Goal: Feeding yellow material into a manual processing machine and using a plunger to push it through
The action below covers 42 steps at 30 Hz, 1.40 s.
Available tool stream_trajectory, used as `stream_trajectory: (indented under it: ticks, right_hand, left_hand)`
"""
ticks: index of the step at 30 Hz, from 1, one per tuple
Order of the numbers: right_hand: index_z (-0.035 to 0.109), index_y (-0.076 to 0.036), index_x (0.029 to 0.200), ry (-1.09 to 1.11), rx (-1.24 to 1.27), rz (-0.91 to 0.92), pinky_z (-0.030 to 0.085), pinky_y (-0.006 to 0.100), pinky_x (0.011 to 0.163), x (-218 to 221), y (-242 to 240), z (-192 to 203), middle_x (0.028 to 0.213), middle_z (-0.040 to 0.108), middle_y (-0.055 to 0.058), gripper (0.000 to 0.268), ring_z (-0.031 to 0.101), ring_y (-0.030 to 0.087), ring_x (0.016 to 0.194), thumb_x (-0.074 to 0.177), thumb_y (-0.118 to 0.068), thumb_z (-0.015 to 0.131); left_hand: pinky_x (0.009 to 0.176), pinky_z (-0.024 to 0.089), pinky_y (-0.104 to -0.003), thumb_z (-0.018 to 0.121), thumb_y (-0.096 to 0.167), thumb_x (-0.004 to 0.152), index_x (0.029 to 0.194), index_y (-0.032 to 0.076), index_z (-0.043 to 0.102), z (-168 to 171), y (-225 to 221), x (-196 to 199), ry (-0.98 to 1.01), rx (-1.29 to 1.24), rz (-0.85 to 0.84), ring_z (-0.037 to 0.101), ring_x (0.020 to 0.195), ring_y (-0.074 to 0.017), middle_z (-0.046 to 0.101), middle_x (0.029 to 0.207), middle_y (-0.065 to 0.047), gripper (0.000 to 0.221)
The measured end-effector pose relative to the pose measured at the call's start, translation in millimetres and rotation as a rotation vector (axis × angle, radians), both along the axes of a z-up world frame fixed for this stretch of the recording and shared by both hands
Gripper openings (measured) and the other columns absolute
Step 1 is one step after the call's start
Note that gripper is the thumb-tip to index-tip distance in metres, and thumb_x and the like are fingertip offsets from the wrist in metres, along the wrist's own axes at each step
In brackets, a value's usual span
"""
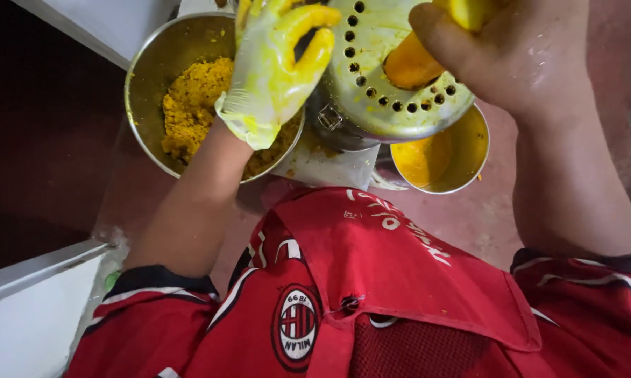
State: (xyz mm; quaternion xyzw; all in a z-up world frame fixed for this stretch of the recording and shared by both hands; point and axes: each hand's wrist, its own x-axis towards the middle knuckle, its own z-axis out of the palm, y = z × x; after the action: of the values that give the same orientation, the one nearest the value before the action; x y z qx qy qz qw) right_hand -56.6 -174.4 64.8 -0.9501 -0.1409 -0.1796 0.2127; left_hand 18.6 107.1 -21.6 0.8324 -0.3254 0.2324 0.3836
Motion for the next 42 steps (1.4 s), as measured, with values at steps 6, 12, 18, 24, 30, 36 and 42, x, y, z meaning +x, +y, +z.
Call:
stream_trajectory:
  ticks: [6, 12, 18, 24, 30, 36, 42]
  right_hand:
    - [0.061, -0.005, 0.106, -0.090, -0.174, 0.027, 0.038, 0.042, 0.074, 6, 3, -8, 0.096, 0.055, 0.006, 0.042, 0.047, 0.023, 0.083, 0.114, -0.023, 0.097]
    - [0.076, 0.000, 0.113, -0.039, 0.008, 0.126, 0.048, 0.035, 0.076, 9, 24, 0, 0.105, 0.074, 0.010, 0.015, 0.064, 0.022, 0.088, 0.102, -0.008, 0.083]
    - [0.080, -0.011, 0.105, -0.051, -0.092, 0.078, 0.043, 0.039, 0.078, 13, 25, -17, 0.084, 0.063, 0.002, 0.012, 0.056, 0.022, 0.078, 0.097, -0.018, 0.083]
    - [0.075, -0.012, 0.105, -0.094, -0.169, 0.074, 0.044, 0.048, 0.084, 17, 26, -29, 0.097, 0.062, 0.012, 0.025, 0.058, 0.035, 0.094, 0.089, -0.030, 0.082]
    - [0.072, -0.008, 0.102, -0.079, -0.095, 0.165, 0.046, 0.049, 0.093, 17, 31, -34, 0.102, 0.058, 0.015, 0.017, 0.053, 0.037, 0.098, 0.094, -0.021, 0.080]
    - [0.072, -0.011, 0.103, -0.078, -0.114, 0.150, 0.045, 0.047, 0.092, 18, 33, -44, 0.100, 0.056, 0.012, 0.018, 0.052, 0.035, 0.095, 0.095, -0.024, 0.083]
    - [0.071, -0.013, 0.102, -0.108, -0.104, 0.154, 0.044, 0.046, 0.089, 17, 35, -49, 0.108, 0.060, 0.012, 0.017, 0.052, 0.033, 0.094, 0.093, -0.022, 0.083]
  left_hand:
    - [0.098, 0.034, -0.051, 0.068, 0.021, 0.094, 0.108, 0.020, 0.079, -16, 1, 0, 0.052, -0.033, 0.026, 0.061, 0.108, -0.0345, 0.067, 0.119, -0.008, 0.018]
    - [0.096, 0.036, -0.051, 0.069, 0.016, 0.092, 0.104, 0.015, 0.077, -7, -5, -2, -0.004, -0.061, 0.002, 0.060, 0.105, -0.0354, 0.066, 0.115, -0.010, 0.014]
    - [0.093, 0.038, -0.052, 0.069, 0.020, 0.093, 0.111, 0.015, 0.076, -2, -18, -2, -0.051, -0.045, 0.001, 0.061, 0.100, -0.0374, 0.067, 0.111, -0.014, 0.021]
    - [0.098, 0.038, -0.053, 0.073, 0.022, 0.092, 0.109, 0.014, 0.075, -5, -32, 2, -0.082, -0.043, -0.041, 0.060, 0.108, -0.0359, 0.066, 0.117, -0.011, 0.019]
    - [0.101, 0.037, -0.053, 0.074, 0.023, 0.089, 0.107, 0.018, 0.074, -9, -35, 4, -0.040, -0.041, -0.050, 0.059, 0.114, -0.0341, 0.065, 0.124, -0.007, 0.019]
    - [0.099, 0.034, -0.053, 0.072, 0.027, 0.091, 0.108, 0.023, 0.073, -11, -35, 4, 0.004, -0.001, -0.022, 0.059, 0.116, -0.0301, 0.064, 0.125, -0.001, 0.018]
    - [0.103, 0.032, -0.055, 0.071, 0.029, 0.093, 0.111, 0.026, 0.073, -16, -36, 2, 0.061, -0.013, -0.008, 0.057, 0.121, -0.0280, 0.063, 0.128, 0.002, 0.019]
